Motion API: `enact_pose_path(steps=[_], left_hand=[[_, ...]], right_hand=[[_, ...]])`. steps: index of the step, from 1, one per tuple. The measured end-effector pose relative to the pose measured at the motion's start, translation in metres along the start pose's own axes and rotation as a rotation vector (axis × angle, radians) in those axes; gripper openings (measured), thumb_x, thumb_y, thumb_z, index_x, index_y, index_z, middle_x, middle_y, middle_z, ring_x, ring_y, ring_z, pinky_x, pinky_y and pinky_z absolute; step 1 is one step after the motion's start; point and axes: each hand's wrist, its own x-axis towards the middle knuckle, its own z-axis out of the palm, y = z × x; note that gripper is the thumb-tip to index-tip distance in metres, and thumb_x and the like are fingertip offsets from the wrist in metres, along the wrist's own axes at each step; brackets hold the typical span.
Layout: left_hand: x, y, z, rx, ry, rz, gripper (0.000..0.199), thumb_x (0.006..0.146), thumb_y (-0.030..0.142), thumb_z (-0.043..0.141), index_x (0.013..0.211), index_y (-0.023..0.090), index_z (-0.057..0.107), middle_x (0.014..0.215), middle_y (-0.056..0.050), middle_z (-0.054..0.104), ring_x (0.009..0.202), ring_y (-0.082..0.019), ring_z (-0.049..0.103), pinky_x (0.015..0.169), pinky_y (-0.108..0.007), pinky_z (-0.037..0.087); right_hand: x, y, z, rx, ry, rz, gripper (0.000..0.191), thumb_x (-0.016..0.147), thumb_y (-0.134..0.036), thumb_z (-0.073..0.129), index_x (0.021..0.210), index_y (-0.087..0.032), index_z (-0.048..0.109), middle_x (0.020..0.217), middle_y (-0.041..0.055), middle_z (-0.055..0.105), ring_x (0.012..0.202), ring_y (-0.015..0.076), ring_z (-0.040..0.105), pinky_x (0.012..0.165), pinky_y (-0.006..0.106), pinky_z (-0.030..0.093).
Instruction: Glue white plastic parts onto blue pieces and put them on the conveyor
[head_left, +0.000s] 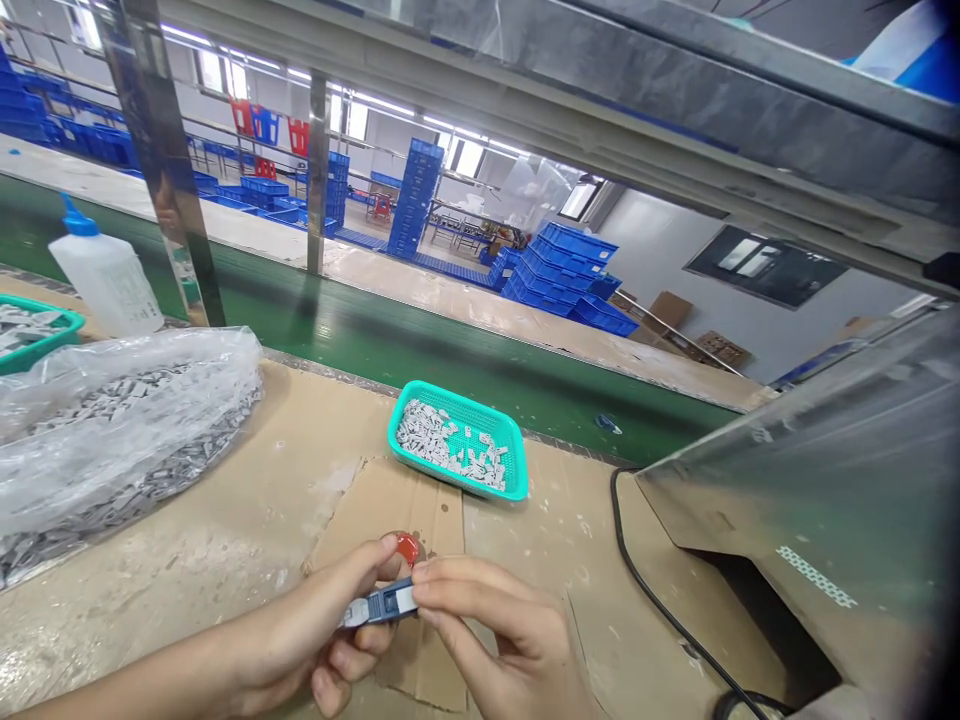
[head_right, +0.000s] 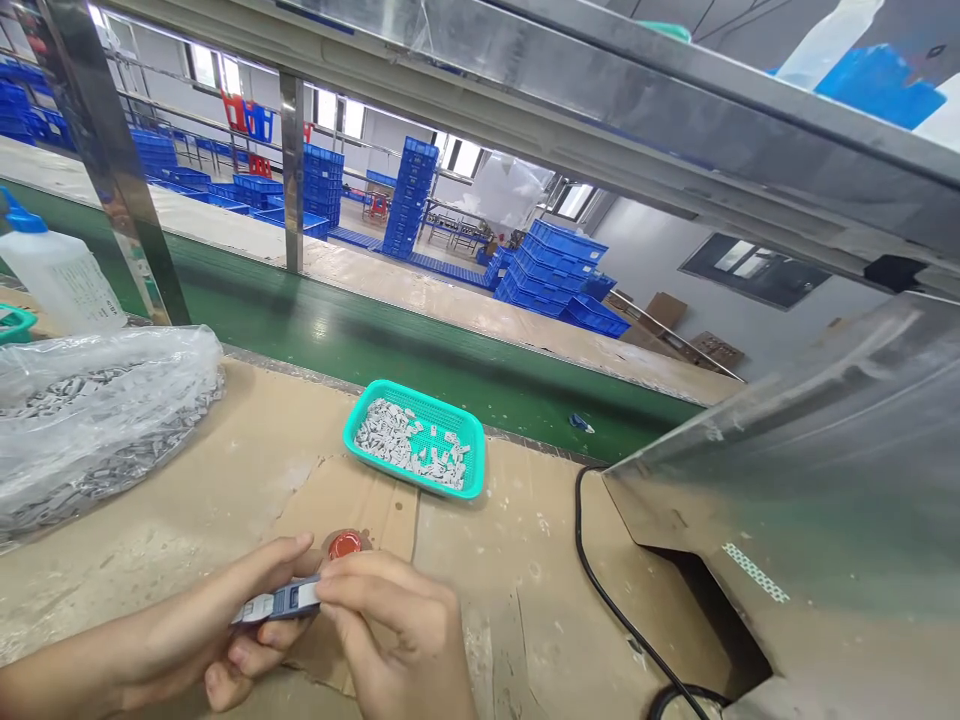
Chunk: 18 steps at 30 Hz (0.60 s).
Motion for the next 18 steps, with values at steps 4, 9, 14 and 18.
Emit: enact_pose_path(steps=[4, 9, 14, 18], left_hand=[[0.002, -0.003, 0.003, 0.190, 0.067, 0.025, 0.050, 0.071, 0.068, 0.028, 0.076, 0.020, 0.038, 0.057, 0.007, 0.028, 0.043, -0.005, 0.016, 0.035, -0.014, 0.014], [0.003, -0.005, 0.006, 0.379, 0.126, 0.069, 0.050, 0.074, 0.066, 0.021, 0.077, 0.019, 0.038, 0.055, 0.007, 0.031, 0.040, -0.005, 0.023, 0.034, -0.015, 0.024], [0.003, -0.002, 0.009, 0.482, 0.141, 0.103, 0.036, 0.081, 0.048, 0.019, 0.087, 0.020, 0.040, 0.058, 0.005, 0.030, 0.041, -0.006, 0.026, 0.034, -0.016, 0.024], [0.002, 0.001, 0.009, 0.346, -0.074, 0.204, 0.022, 0.084, 0.037, 0.029, 0.091, 0.019, 0.041, 0.061, 0.004, 0.030, 0.047, -0.007, 0.028, 0.043, -0.018, 0.031]], right_hand=[[-0.006, 0.002, 0.000, -0.130, -0.023, -0.095, 0.026, 0.070, 0.005, 0.053, 0.083, -0.013, 0.066, 0.085, 0.0076, 0.066, 0.079, 0.0117, 0.063, 0.074, 0.016, 0.052], [-0.011, 0.002, 0.000, -0.163, -0.081, -0.154, 0.030, 0.073, 0.005, 0.045, 0.091, -0.011, 0.063, 0.088, 0.0103, 0.063, 0.084, 0.0149, 0.060, 0.076, 0.024, 0.052], [-0.014, 0.001, 0.000, -0.185, -0.160, -0.059, 0.034, 0.075, 0.001, 0.041, 0.090, -0.018, 0.064, 0.094, 0.0098, 0.059, 0.087, 0.0163, 0.057, 0.074, 0.027, 0.051], [-0.020, 0.007, -0.002, -0.107, -0.121, 0.065, 0.034, 0.076, -0.002, 0.044, 0.093, -0.023, 0.065, 0.106, 0.0098, 0.054, 0.096, 0.0192, 0.054, 0.080, 0.033, 0.048]])
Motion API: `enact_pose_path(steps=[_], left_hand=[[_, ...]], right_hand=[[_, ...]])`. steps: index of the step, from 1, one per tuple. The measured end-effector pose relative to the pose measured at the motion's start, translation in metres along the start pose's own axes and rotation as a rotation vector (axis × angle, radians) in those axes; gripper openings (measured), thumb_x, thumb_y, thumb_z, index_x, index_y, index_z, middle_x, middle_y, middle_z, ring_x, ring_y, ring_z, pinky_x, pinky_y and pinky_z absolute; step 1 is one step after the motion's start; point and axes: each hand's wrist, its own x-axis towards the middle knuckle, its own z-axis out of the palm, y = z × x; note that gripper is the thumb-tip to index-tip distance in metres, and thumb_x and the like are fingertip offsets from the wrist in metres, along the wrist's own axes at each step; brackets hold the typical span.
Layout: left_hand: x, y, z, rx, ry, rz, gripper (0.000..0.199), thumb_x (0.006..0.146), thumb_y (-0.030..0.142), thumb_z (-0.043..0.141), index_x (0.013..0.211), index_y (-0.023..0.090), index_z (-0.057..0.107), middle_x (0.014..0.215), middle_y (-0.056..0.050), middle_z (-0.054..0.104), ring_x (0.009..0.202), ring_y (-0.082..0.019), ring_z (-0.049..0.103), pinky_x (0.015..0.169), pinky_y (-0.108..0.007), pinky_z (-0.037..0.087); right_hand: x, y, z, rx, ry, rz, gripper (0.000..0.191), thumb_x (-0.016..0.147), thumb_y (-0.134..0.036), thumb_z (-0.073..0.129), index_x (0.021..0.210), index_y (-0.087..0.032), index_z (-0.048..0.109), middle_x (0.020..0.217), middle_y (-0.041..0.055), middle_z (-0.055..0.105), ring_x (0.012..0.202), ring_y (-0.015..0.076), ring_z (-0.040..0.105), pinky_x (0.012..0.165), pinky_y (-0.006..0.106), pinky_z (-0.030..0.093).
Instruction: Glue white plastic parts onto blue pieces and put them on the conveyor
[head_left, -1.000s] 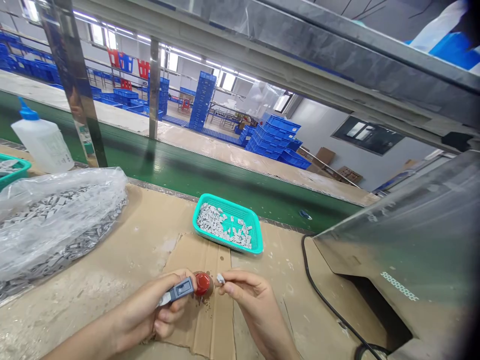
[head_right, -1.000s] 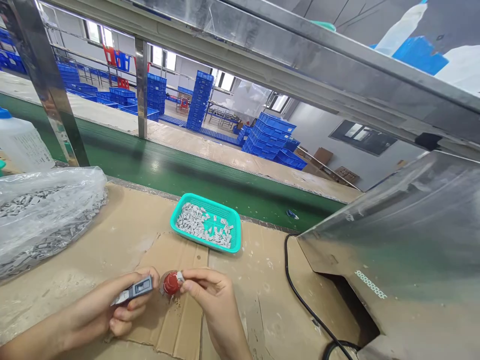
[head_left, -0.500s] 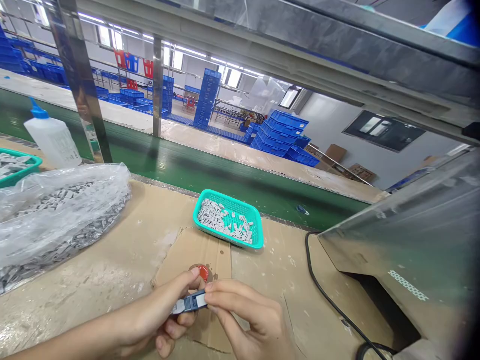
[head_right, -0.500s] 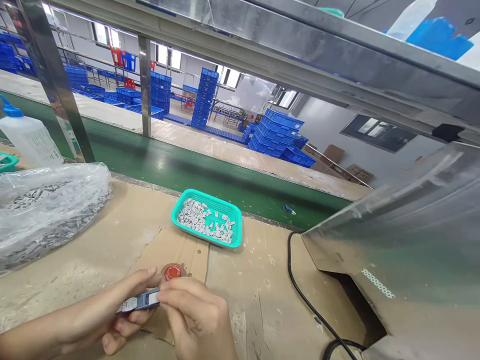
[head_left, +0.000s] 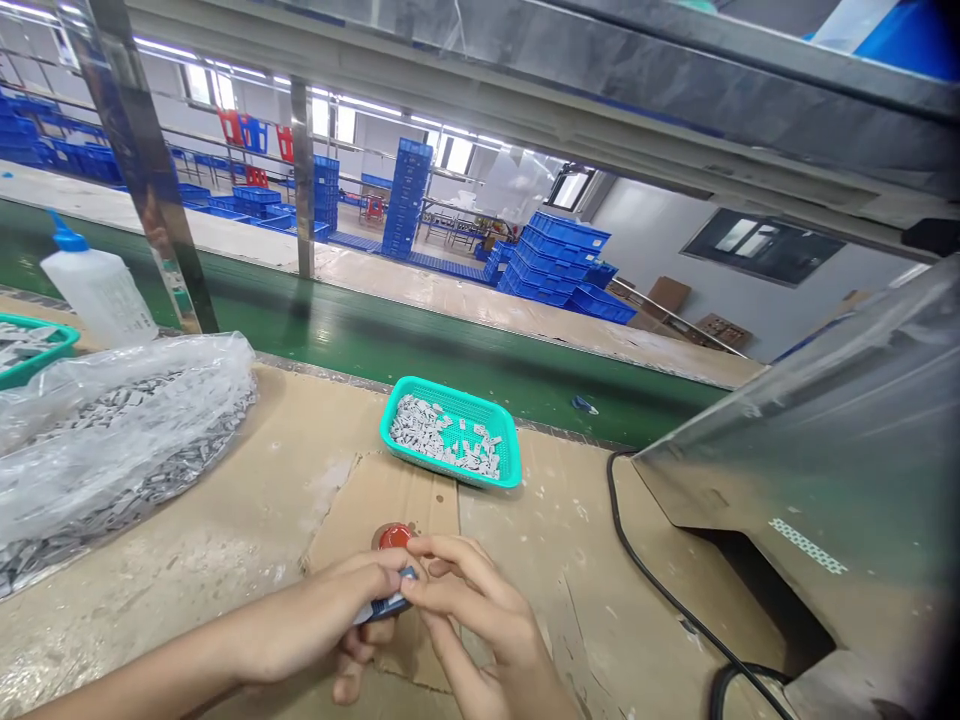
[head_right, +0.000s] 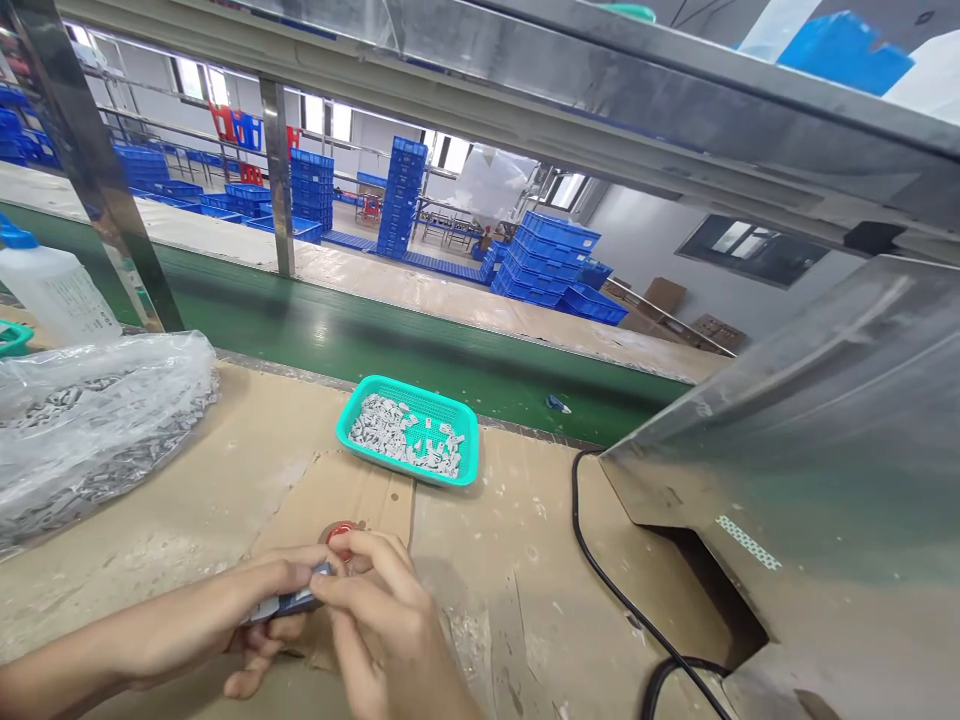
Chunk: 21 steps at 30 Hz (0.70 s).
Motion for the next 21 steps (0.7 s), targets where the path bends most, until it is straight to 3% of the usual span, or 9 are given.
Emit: enact_pose_path(steps=[2, 6, 9, 14, 18, 21], left_hand=[[-0.001, -0.001, 0.001, -0.105, -0.091, 0.102, 0.020, 0.085, 0.034, 0.036, 0.095, 0.019, 0.042, 0.065, 0.003, 0.034, 0.054, -0.007, 0.032, 0.051, -0.020, 0.034], [0.002, -0.009, 0.005, -0.242, -0.131, 0.221, 0.022, 0.086, 0.034, 0.040, 0.100, 0.018, 0.043, 0.070, 0.001, 0.036, 0.058, -0.007, 0.032, 0.054, -0.021, 0.026], [0.006, -0.018, 0.008, -0.338, -0.149, 0.234, 0.021, 0.085, 0.036, 0.042, 0.096, 0.019, 0.043, 0.070, 0.002, 0.032, 0.056, -0.006, 0.023, 0.052, -0.020, 0.015], [0.009, -0.019, 0.008, -0.345, -0.149, 0.234, 0.021, 0.083, 0.037, 0.046, 0.090, 0.018, 0.043, 0.069, 0.002, 0.032, 0.056, -0.006, 0.022, 0.051, -0.021, 0.013], [0.006, -0.015, 0.009, -0.287, -0.140, 0.156, 0.021, 0.083, 0.035, 0.046, 0.096, 0.018, 0.045, 0.072, 0.001, 0.034, 0.058, -0.007, 0.025, 0.053, -0.020, 0.016], [0.007, -0.015, 0.004, -0.257, -0.083, 0.159, 0.021, 0.082, 0.038, 0.047, 0.089, 0.019, 0.046, 0.070, 0.002, 0.032, 0.055, -0.005, 0.023, 0.050, -0.019, 0.015]], right_hand=[[-0.004, 0.004, 0.000, 0.137, 0.023, 0.105, 0.035, 0.077, -0.005, 0.046, 0.099, -0.027, 0.062, 0.113, 0.0069, 0.052, 0.102, 0.0186, 0.052, 0.087, 0.032, 0.045], [-0.009, 0.007, 0.003, 0.346, 0.168, 0.162, 0.045, 0.076, -0.005, 0.050, 0.110, -0.034, 0.053, 0.112, 0.0013, 0.053, 0.105, 0.0152, 0.050, 0.090, 0.027, 0.043], [-0.009, 0.005, 0.007, 0.343, 0.207, 0.186, 0.045, 0.072, -0.004, 0.055, 0.106, -0.034, 0.056, 0.103, -0.0005, 0.057, 0.095, 0.0131, 0.054, 0.083, 0.021, 0.046], [-0.008, 0.007, 0.012, 0.412, 0.250, 0.246, 0.032, 0.071, -0.007, 0.057, 0.095, -0.027, 0.063, 0.087, 0.0012, 0.060, 0.087, 0.0149, 0.058, 0.082, 0.025, 0.046], [-0.011, 0.013, 0.020, 0.587, 0.303, 0.340, 0.034, 0.067, -0.008, 0.059, 0.097, -0.023, 0.063, 0.097, 0.0046, 0.060, 0.092, 0.0182, 0.058, 0.083, 0.028, 0.048], [-0.013, 0.017, 0.025, 0.665, 0.334, 0.323, 0.036, 0.068, -0.010, 0.059, 0.102, -0.022, 0.059, 0.098, 0.0056, 0.061, 0.090, 0.0181, 0.059, 0.080, 0.029, 0.049]])
